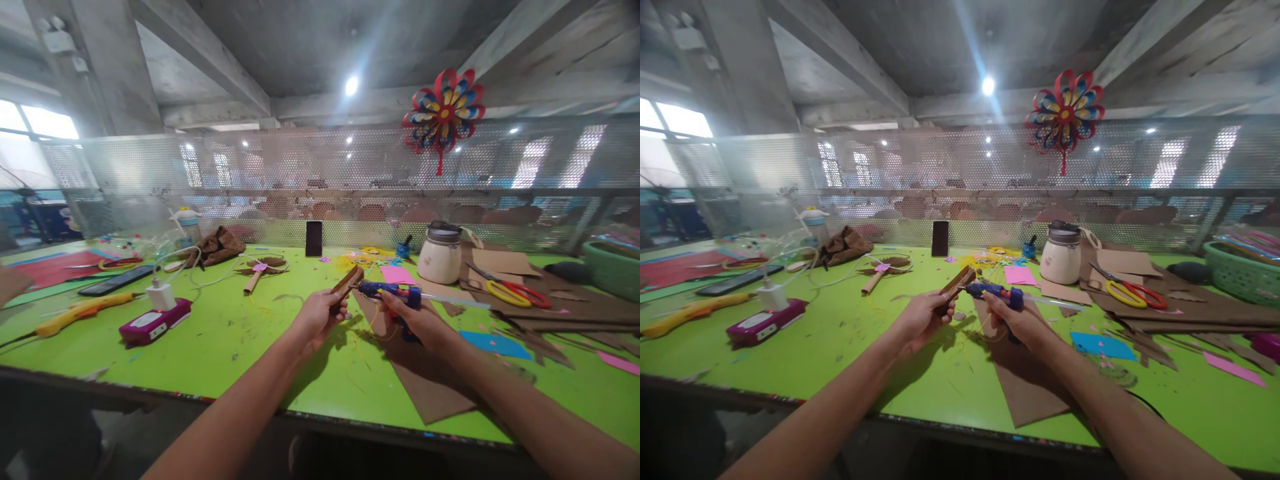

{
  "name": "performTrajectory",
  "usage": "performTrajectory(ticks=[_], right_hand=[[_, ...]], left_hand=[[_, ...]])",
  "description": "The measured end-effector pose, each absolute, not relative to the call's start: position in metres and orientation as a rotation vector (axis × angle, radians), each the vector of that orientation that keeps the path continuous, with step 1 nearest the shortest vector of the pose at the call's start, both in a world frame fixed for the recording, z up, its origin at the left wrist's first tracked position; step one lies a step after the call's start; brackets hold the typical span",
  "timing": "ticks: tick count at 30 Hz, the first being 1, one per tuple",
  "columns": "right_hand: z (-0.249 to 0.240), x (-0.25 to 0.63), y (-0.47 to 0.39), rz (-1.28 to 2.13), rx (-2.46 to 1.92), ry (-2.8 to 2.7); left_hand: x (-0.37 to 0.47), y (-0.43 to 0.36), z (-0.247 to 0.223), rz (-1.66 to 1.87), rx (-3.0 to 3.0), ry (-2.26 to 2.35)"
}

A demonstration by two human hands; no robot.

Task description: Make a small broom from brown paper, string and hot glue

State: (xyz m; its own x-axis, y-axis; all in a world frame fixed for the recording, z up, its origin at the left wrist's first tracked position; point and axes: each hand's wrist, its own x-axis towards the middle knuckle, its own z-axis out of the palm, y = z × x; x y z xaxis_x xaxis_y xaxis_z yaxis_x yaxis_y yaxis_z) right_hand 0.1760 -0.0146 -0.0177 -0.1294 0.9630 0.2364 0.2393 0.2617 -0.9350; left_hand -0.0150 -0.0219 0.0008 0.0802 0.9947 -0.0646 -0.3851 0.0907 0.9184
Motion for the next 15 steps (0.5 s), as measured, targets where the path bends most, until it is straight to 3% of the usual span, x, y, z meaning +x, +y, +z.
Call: performTrajectory(ticks=[15], right_hand=[[-0.029, 0.180, 0.000, 0.895, -1.115, -1.713]], left_hand=[[-0.015, -0.018, -0.005, 1.287, 0.951, 0.917]])
